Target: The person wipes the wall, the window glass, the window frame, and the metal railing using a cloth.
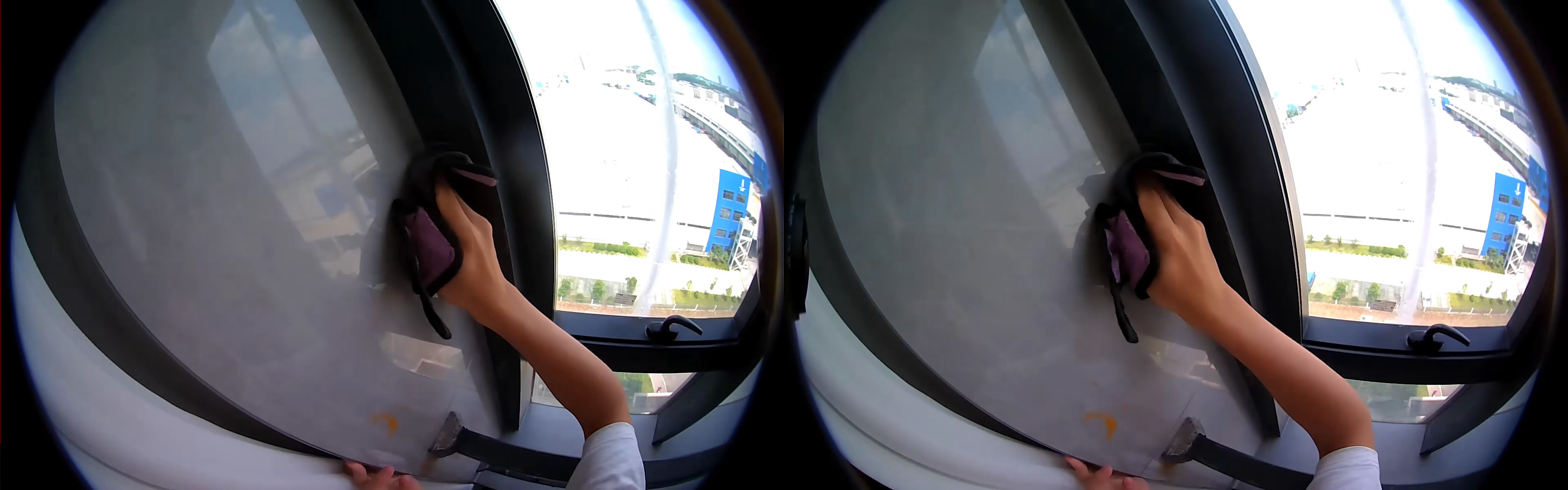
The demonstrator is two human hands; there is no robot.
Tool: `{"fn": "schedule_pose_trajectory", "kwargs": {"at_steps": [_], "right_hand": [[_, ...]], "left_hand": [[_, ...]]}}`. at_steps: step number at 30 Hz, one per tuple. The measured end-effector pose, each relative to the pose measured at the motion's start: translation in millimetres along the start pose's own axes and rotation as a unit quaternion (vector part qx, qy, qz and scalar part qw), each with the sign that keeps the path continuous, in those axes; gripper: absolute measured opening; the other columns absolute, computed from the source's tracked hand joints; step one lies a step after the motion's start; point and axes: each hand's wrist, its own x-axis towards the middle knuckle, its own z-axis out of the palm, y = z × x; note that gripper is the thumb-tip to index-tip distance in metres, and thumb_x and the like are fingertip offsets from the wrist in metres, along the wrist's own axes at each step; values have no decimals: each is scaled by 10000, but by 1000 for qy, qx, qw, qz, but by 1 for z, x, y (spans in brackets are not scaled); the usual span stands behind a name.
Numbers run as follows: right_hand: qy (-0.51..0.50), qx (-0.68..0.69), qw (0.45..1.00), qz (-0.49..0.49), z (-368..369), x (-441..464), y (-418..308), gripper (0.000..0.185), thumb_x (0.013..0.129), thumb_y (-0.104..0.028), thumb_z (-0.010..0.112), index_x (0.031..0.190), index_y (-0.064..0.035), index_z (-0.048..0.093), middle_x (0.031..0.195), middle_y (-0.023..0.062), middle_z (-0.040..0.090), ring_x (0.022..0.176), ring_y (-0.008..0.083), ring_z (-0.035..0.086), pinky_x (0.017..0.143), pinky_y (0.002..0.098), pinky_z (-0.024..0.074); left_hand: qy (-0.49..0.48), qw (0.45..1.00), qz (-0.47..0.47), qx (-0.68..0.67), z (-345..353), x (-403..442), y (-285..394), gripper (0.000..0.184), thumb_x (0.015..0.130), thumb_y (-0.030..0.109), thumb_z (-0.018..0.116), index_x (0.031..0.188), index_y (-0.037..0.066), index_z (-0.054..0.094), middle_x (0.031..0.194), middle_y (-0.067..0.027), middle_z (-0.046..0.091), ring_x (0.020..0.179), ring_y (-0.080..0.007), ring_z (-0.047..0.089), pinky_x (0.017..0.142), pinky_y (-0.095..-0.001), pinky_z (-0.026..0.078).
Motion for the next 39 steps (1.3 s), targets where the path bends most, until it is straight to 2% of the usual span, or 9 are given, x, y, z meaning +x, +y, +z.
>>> {"fn": "schedule_pose_trajectory", "kwargs": {"at_steps": [5, 11, 15, 22, 27, 29, 31, 36, 39], "right_hand": [[-55, -59, 997, -21, -12, -41, 12, 612, 721, 68, 658, 1296, 90, 450, 1154, 362, 554, 1039, 535, 549, 879, 487, 496], [-20, -88, 996, -12, -9, 15, -7, 610, 699, 73, 673, 1271, 87, 462, 1028, 323, 588, 908, 508, 568, 825, 473, 505], [-62, -166, 984, -32, -25, -25, -7, 511, 693, 74, 676, 1183, 88, 532, 1017, 319, 600, 919, 478, 600, 820, 458, 513], [-69, -311, 946, 51, -26, 45, -18, 180, 737, -35, 688, 862, 40, 582, 717, 232, 648, 720, 409, 672, 679, 431, 554], [-156, -377, 910, 75, -31, 17, -20, 134, 748, -30, 675, 833, 42, 600, 708, 230, 654, 683, 384, 686, 648, 415, 570], [-175, -383, 905, 68, -31, 22, -22, 123, 754, -34, 673, 824, 41, 606, 724, 232, 662, 693, 379, 693, 642, 412, 574], [-133, -377, 916, 39, -34, 59, -28, 105, 774, -41, 650, 833, 41, 623, 745, 243, 670, 711, 379, 699, 648, 411, 577], [-167, -390, 903, 62, -28, 44, -28, 104, 802, -50, 609, 851, 34, 647, 743, 243, 673, 708, 391, 694, 663, 422, 577], [-221, -357, 898, 127, -36, -33, -16, 134, 838, -80, 586, 807, 31, 655, 708, 234, 664, 688, 411, 680, 665, 453, 558]], "left_hand": [[5, 1000, -9, 4, -1, -6, 1, 370, 887, 393, 517, 978, 48, 615, 1481, -271, 356, 1402, -438, 309, 1098, -613, 293], [4, 1000, -14, 10, -3, -12, 0, 372, 878, 400, 535, 940, 45, 629, 1468, -270, 380, 1397, -430, 324, 1094, -606, 303], [4, 1000, -17, 16, -4, -14, 0, 376, 872, 405, 546, 914, 43, 639, 1459, -268, 396, 1393, -425, 334, 1092, -602, 309], [3, 999, -32, 25, -16, -35, -7, 384, 862, 413, 567, 869, 39, 656, 1445, -267, 424, 1387, -416, 351, 1088, -594, 321], [0, 997, -60, 45, -35, -53, -8, 391, 856, 417, 579, 843, 37, 666, 1436, -266, 440, 1384, -411, 361, 1086, -590, 327], [-119, 992, -24, 19, -37, -33, -7, 350, 855, 351, 569, 945, 20, 637, 1509, -359, 300, 1431, -524, 224, 1106, -700, 178], [-120, 992, -29, 5, -20, -1, 0, 289, 873, 254, 548, 1019, 9, 597, 1505, -343, 321, 1432, -496, 244, 1107, -695, 190], [63, 966, 239, 82, 20, 34, -4, 279, 946, 227, 389, 1143, 131, 563, 1187, -165, 550, 1335, -508, 403, 1035, -738, 321], [39, 979, 184, 80, 14, 30, 7, 172, 961, 186, 412, 1053, 154, 554, 977, -121, 502, 1279, -517, 452, 983, -739, 378]]}}
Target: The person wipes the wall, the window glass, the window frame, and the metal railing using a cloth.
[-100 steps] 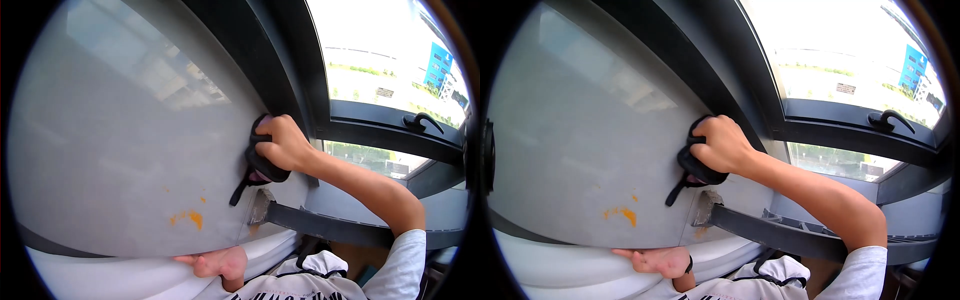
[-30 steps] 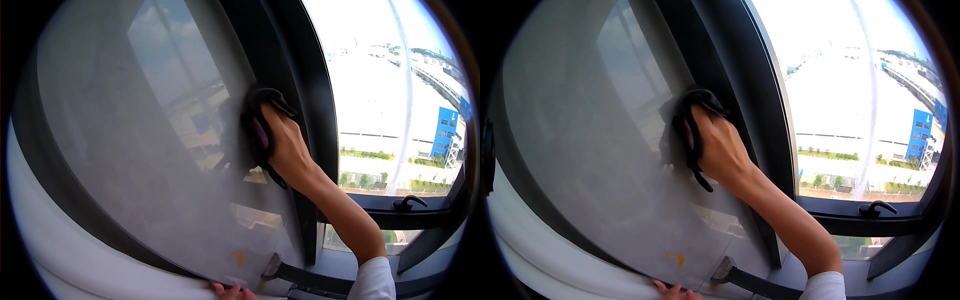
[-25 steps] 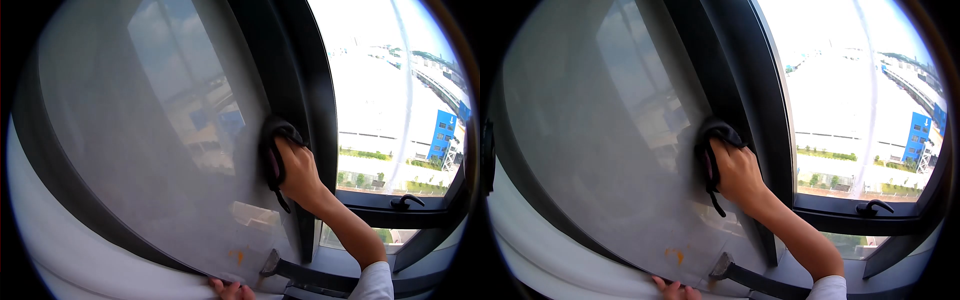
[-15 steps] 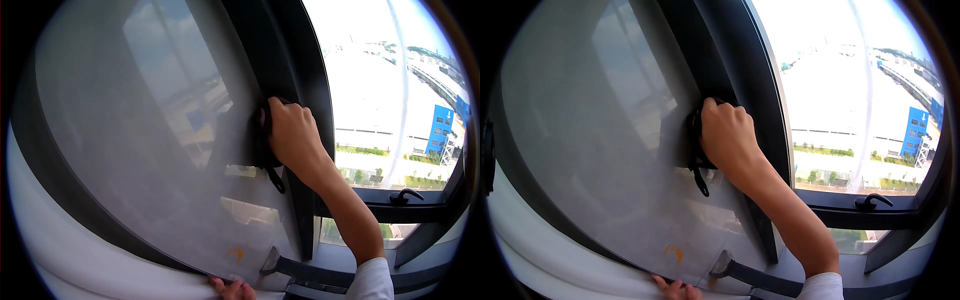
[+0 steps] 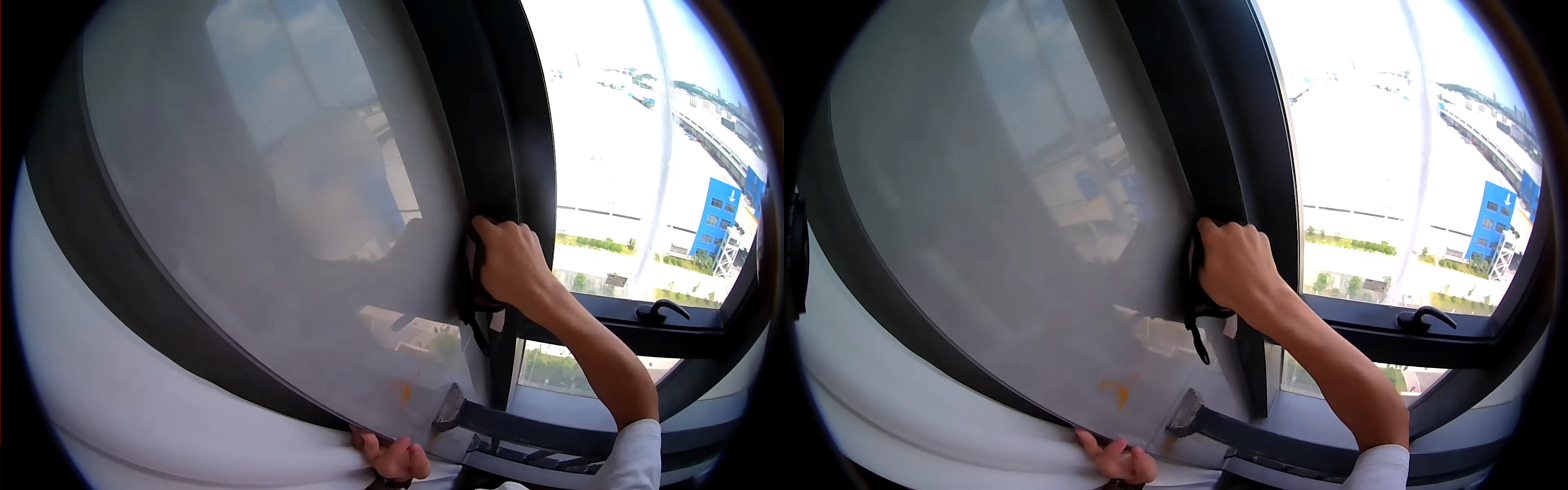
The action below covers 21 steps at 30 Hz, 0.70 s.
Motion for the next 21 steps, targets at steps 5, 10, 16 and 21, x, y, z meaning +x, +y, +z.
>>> {"fn": "schedule_pose_trajectory", "kwargs": {"at_steps": [5, 10, 16, 21], "right_hand": [[108, 183, 977, 36, -35, 56, -42, 477, 991, -342, 521, 699, 19, 633, 626, 235, 592, 574, 428, 573, 571, 476, 458], [208, 274, 937, -54, -28, 54, -67, 403, 959, -278, 573, 639, -34, 571, 539, 165, 510, 493, 376, 521, 498, 431, 429], [139, 299, 926, -184, -7, 2, -56, 348, 914, -172, 622, 607, -70, 494, 496, 95, 461, 418, 304, 462, 403, 374, 338], [-1, 294, 952, -87, 44, -62, 3, 297, 932, -180, 582, 669, -42, 576, 550, 137, 554, 484, 348, 535, 468, 415, 402]], "left_hand": [[-88, 990, -113, -1, -40, -61, 5, 192, 916, 200, 483, 1037, 81, 572, 1262, -237, 410, 1349, -514, 345, 1049, -717, 278], [-117, 982, -144, -31, -29, -32, 7, 202, 887, 189, 507, 1029, 62, 573, 1342, -256, 394, 1384, -516, 297, 1074, -707, 249], [-86, 996, 1, 11, -22, -1, 3, 175, 904, 171, 458, 1045, 135, 555, 1133, -137, 508, 1328, -527, 374, 1037, -717, 330], [-169, 960, -207, -79, -37, 1, 17, 315, 892, 181, 532, 1184, 61, 528, 1545, -380, 141, 1474, -480, 108, 1151, -641, 145]]}}
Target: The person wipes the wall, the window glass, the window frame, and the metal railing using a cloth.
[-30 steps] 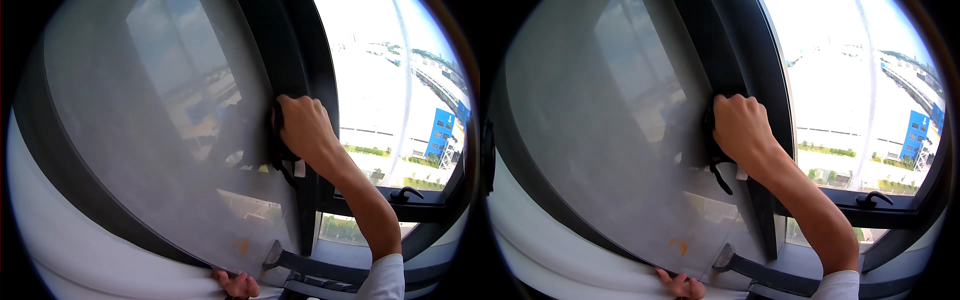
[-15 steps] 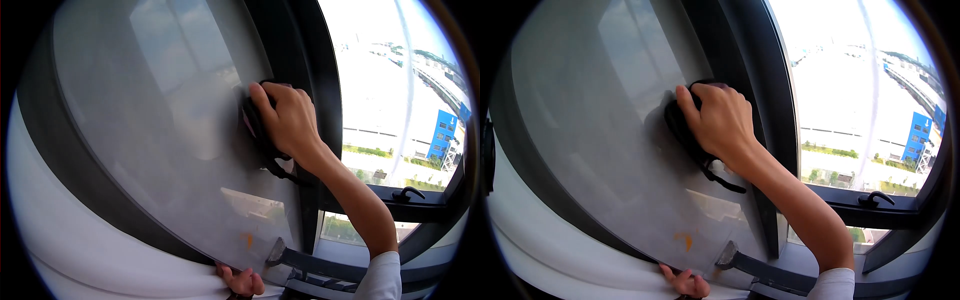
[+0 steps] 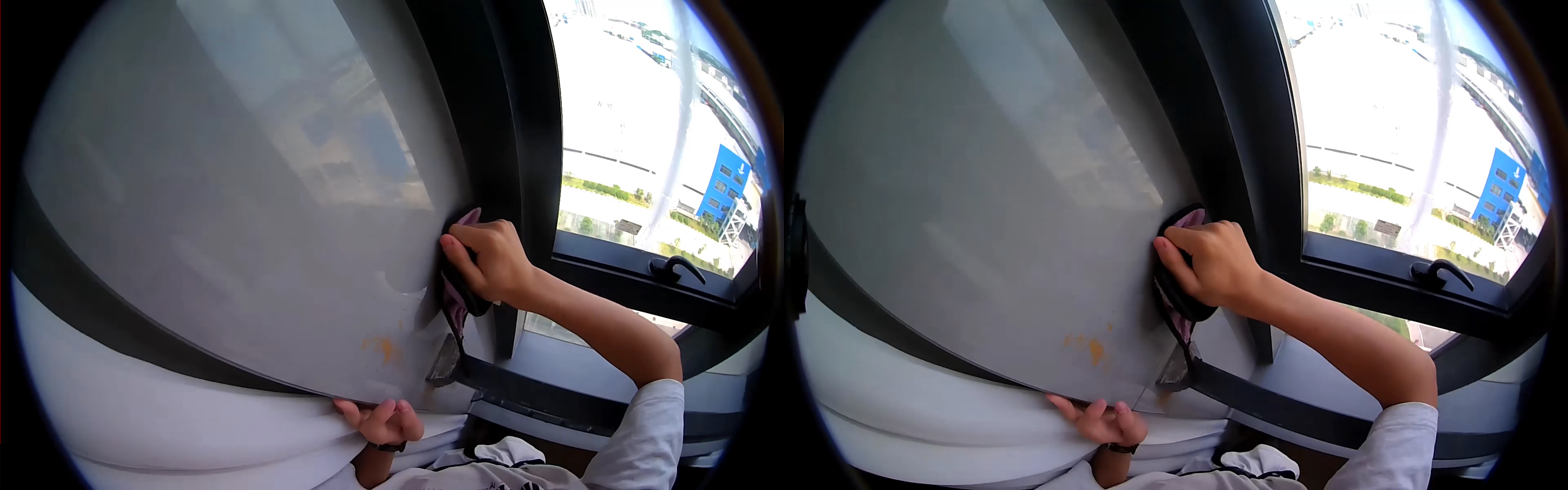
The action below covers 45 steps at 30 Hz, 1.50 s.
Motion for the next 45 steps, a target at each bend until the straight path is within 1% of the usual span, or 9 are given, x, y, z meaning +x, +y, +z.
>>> {"fn": "schedule_pose_trajectory", "kwargs": {"at_steps": [5, 11, 13, 17, 22, 33, 36, 43, 45], "right_hand": [[-177, 17, 983, 52, 21, -68, 39, 302, 920, -223, 563, 702, -30, 646, 611, 158, 627, 566, 361, 598, 544, 428, 468], [6, 211, 976, -44, 31, -26, 10, 289, 858, -159, 578, 595, -55, 518, 482, 107, 440, 433, 310, 448, 430, 392, 332], [-16, 179, 982, -60, 33, -50, 29, 278, 850, -168, 583, 603, -43, 561, 507, 120, 493, 455, 325, 489, 442, 400, 371], [-149, 172, 967, 111, 50, -115, 73, 268, 841, -190, 570, 644, -23, 641, 561, 155, 568, 524, 351, 568, 501, 429, 450], [-136, 234, 960, 70, 52, -115, 71, 320, 856, -156, 550, 564, -30, 517, 509, 148, 487, 460, 343, 485, 481, 419, 391], [-158, 270, 948, 57, 82, -160, 80, 276, 835, -230, 564, 631, -63, 647, 552, 131, 581, 506, 336, 563, 510, 432, 459], [-282, 221, 926, 121, 85, -187, 104, 303, 853, -261, 560, 663, -56, 679, 620, 153, 629, 577, 366, 592, 587, 450, 483], [-174, 284, 905, 265, 56, -136, 83, 319, 901, -271, 544, 778, -11, 682, 652, 207, 596, 617, 397, 575, 591, 455, 454], [-121, 301, 933, 159, 44, -114, 70, 294, 916, -260, 549, 839, 13, 626, 654, 213, 564, 606, 406, 549, 574, 452, 433]], "left_hand": [[39, 999, 6, 19, 5, 7, -3, 318, 884, 163, 516, 1190, 76, 532, 1564, -358, 112, 1478, -475, 98, 1155, -633, 138], [48, 997, 4, 55, 3, 9, -6, 371, 879, 164, 494, 1245, 108, 509, 1594, -309, 79, 1487, -466, 28, 1158, -643, 121], [28, 997, -12, 72, -1, 13, -1, 346, 881, 160, 486, 1224, 113, 496, 1608, -274, 36, 1486, -475, 20, 1155, -657, 140], [9, 994, -10, 104, -4, 17, -1, 310, 893, 167, 460, 1199, 125, 490, 1624, -229, -34, 1480, -489, 28, 1149, -663, 189], [4, 997, -7, 77, -5, 19, -5, 345, 890, 181, 463, 1219, 98, 526, 1614, -258, 17, 1474, -487, 85, 1129, -658, 237], [51, 995, 26, 76, 8, 19, -5, 353, 882, 181, 477, 1206, 61, 548, 1610, -275, 68, 1468, -491, 120, 1125, -645, 256], [54, 995, 29, 78, 8, 21, -4, 353, 880, 180, 477, 1205, 60, 548, 1612, -271, 61, 1468, -493, 118, 1125, -647, 257], [73, 994, 32, 69, 10, 22, -5, 353, 877, 176, 478, 1202, 58, 547, 1616, -263, 47, 1466, -497, 114, 1123, -650, 259], [79, 994, 29, 69, 9, 21, -6, 352, 876, 175, 478, 1201, 57, 547, 1617, -261, 43, 1466, -499, 113, 1123, -651, 260]]}}
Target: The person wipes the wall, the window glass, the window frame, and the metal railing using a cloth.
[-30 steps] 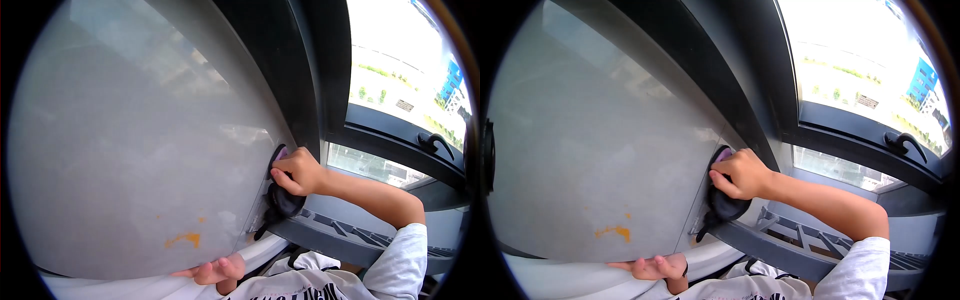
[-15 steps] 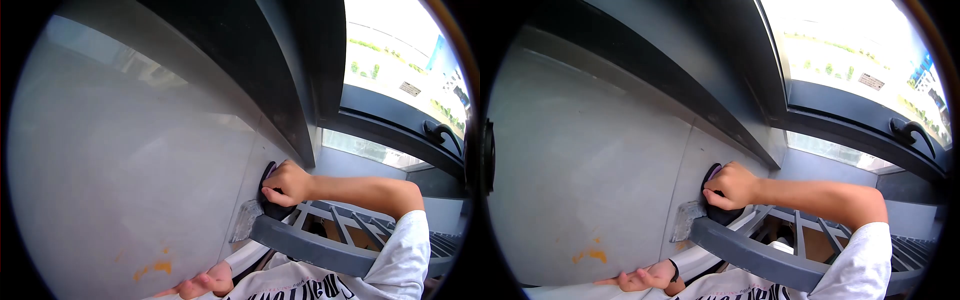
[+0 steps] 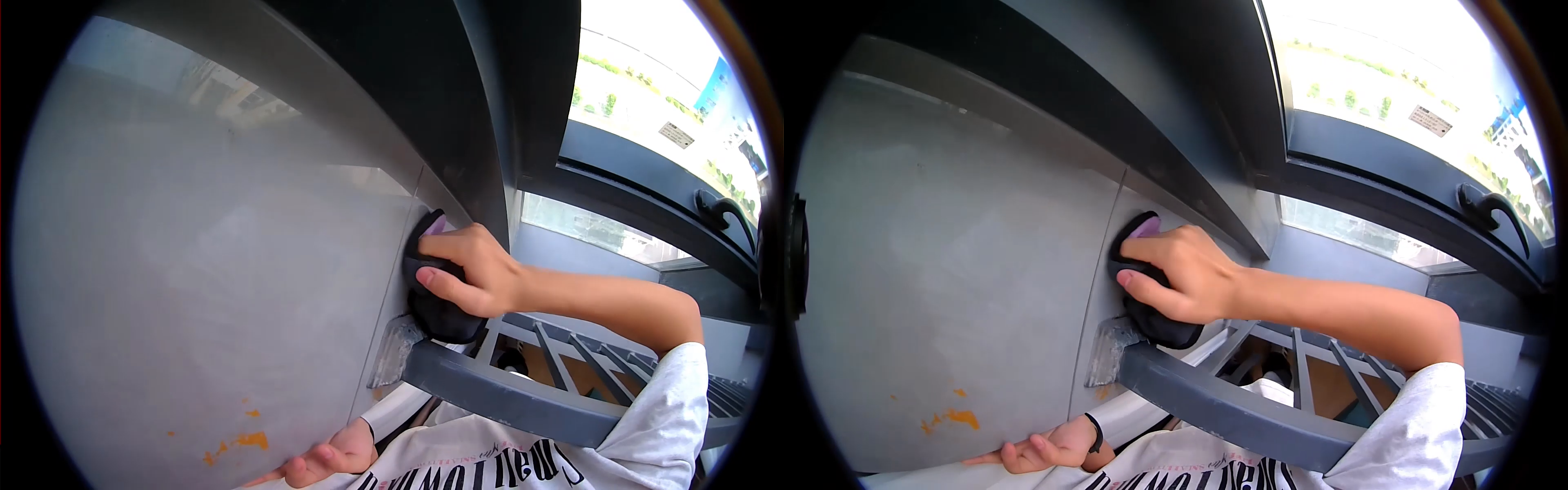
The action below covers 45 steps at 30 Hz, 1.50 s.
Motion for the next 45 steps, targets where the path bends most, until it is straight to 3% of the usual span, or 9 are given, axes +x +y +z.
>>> {"fn": "schedule_pose_trajectory", "kwargs": {"at_steps": [4, 6, 8, 26, 30, 32, 34, 36, 45], "right_hand": [[-77, -111, 979, -152, 5, 4, 3, 190, 909, -188, 616, 800, -50, 544, 616, 139, 565, 563, 352, 552, 526, 423, 432], [-128, -182, 968, -114, -1, -8, 18, 204, 902, -188, 627, 782, -57, 527, 611, 101, 564, 569, 325, 565, 514, 409, 442], [-145, -215, 960, -106, -5, -5, 7, 193, 903, -177, 623, 785, -62, 522, 608, 83, 552, 580, 302, 582, 511, 392, 449], [-185, -327, 892, -250, 3, 7, -18, 106, 826, -132, 596, 903, -67, 564, 720, 63, 628, 676, 228, 669, 525, 338, 514], [-185, -297, 909, -228, 3, -4, 3, 107, 829, -126, 594, 914, -61, 584, 727, 72, 639, 682, 249, 670, 529, 359, 509], [-252, -355, 898, -69, -9, -12, 12, 130, 816, -88, 598, 941, -54, 607, 773, 80, 675, 676, 270, 664, 537, 386, 509], [-172, -289, 940, -51, -17, -12, 10, 108, 868, -81, 599, 928, 7, 616, 773, 159, 671, 673, 334, 637, 550, 395, 483], [126, -128, 965, 193, -26, 6, -31, 194, 928, -130, 605, 891, 60, 602, 723, 234, 616, 686, 401, 602, 584, 403, 462], [244, -141, 926, 251, -15, 18, -40, 239, 910, -172, 675, 915, 67, 681, 682, 285, 575, 565, 409, 557, 546, 381, 438]], "left_hand": [[8, 1000, -1, -3, 2, 0, -2, 352, 874, 173, 479, 1199, 56, 547, 1619, -257, 35, 1465, -501, 111, 1122, -653, 261], [1, 1000, -12, 5, 1, 0, 0, 352, 874, 173, 479, 1199, 55, 547, 1620, -256, 33, 1465, -502, 110, 1122, -653, 262], [49, 998, 23, -23, 7, 1, -5, 302, 923, 180, 471, 1165, 44, 590, 1536, -249, 342, 1366, -463, 395, 1040, -556, 409], [38, 999, 20, -15, -3, 0, -4, 265, 907, 179, 508, 1111, 28, 585, 1542, -271, 314, 1392, -459, 344, 1077, -572, 321], [39, 999, 19, -16, -4, 0, -4, 258, 904, 179, 517, 1099, 24, 584, 1544, -276, 308, 1398, -458, 333, 1085, -576, 301], [43, 999, 18, -15, -2, -2, -5, 255, 902, 179, 521, 1093, 22, 584, 1544, -278, 305, 1401, -458, 328, 1090, -578, 291], [44, 999, 17, -19, -4, -1, -5, 252, 900, 179, 525, 1087, 21, 583, 1545, -281, 302, 1404, -457, 322, 1094, -579, 281], [44, 999, 12, -17, -5, -1, -4, 249, 899, 179, 529, 1081, 19, 583, 1546, -283, 299, 1406, -457, 316, 1098, -581, 272], [41, 998, -9, -38, -1, -4, -7, 236, 891, 178, 548, 1055, 11, 580, 1548, -294, 285, 1420, -454, 291, 1117, -589, 227]]}}
